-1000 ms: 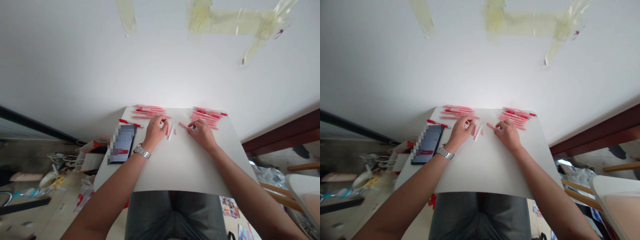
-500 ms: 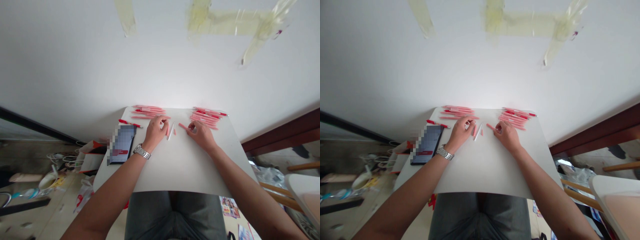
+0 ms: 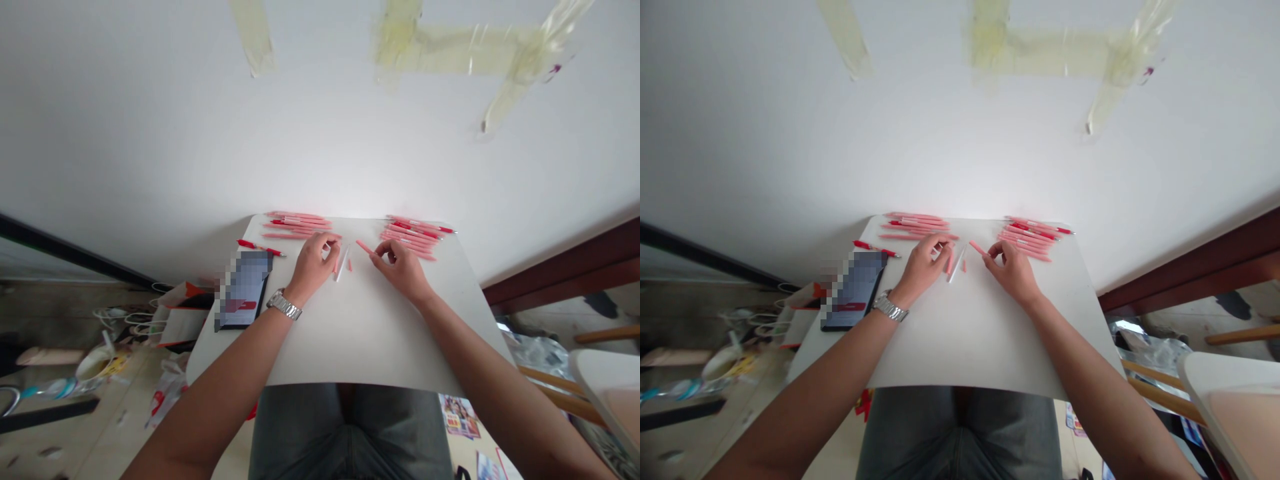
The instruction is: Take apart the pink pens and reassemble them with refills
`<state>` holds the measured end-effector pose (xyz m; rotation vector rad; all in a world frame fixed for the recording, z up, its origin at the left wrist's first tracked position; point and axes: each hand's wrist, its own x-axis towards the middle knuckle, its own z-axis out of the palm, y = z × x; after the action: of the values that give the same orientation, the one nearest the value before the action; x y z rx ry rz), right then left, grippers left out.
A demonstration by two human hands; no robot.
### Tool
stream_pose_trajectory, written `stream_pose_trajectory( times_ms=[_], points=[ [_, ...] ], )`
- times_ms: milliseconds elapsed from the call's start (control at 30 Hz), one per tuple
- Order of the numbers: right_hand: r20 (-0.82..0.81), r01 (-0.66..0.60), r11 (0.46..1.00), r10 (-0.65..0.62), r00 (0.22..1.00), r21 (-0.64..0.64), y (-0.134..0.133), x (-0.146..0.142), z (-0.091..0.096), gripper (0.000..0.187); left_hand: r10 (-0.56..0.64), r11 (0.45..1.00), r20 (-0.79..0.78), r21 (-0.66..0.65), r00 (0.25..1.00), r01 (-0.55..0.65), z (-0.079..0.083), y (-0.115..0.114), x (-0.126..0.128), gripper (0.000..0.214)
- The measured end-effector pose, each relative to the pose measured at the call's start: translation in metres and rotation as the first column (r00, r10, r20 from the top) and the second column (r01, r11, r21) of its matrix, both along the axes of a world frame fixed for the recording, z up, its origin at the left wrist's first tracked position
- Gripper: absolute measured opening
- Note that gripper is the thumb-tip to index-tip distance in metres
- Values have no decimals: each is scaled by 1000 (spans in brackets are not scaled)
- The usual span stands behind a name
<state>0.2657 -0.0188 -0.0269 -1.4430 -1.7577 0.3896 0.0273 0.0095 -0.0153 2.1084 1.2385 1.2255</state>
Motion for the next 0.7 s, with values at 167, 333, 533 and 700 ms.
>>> stream_pose_trajectory(
  times_ms=[167,333,533,700],
  points=[
    [-56,-106,994,107,993,29,-5,-5,6,15,-43,998,40,-35,998,44,-1,-1,2,13],
    [-83,-154,988,156,984,29,-6,-8,7,16,-130,989,118,-52,985,136,0,-3,4,21],
    [-94,-170,985,171,981,15,-8,-9,7,18,-186,979,161,-54,969,197,5,-5,5,20],
    [-112,-191,982,191,975,18,-10,-10,9,17,-186,978,171,-58,968,198,6,-4,5,18]
  ],
)
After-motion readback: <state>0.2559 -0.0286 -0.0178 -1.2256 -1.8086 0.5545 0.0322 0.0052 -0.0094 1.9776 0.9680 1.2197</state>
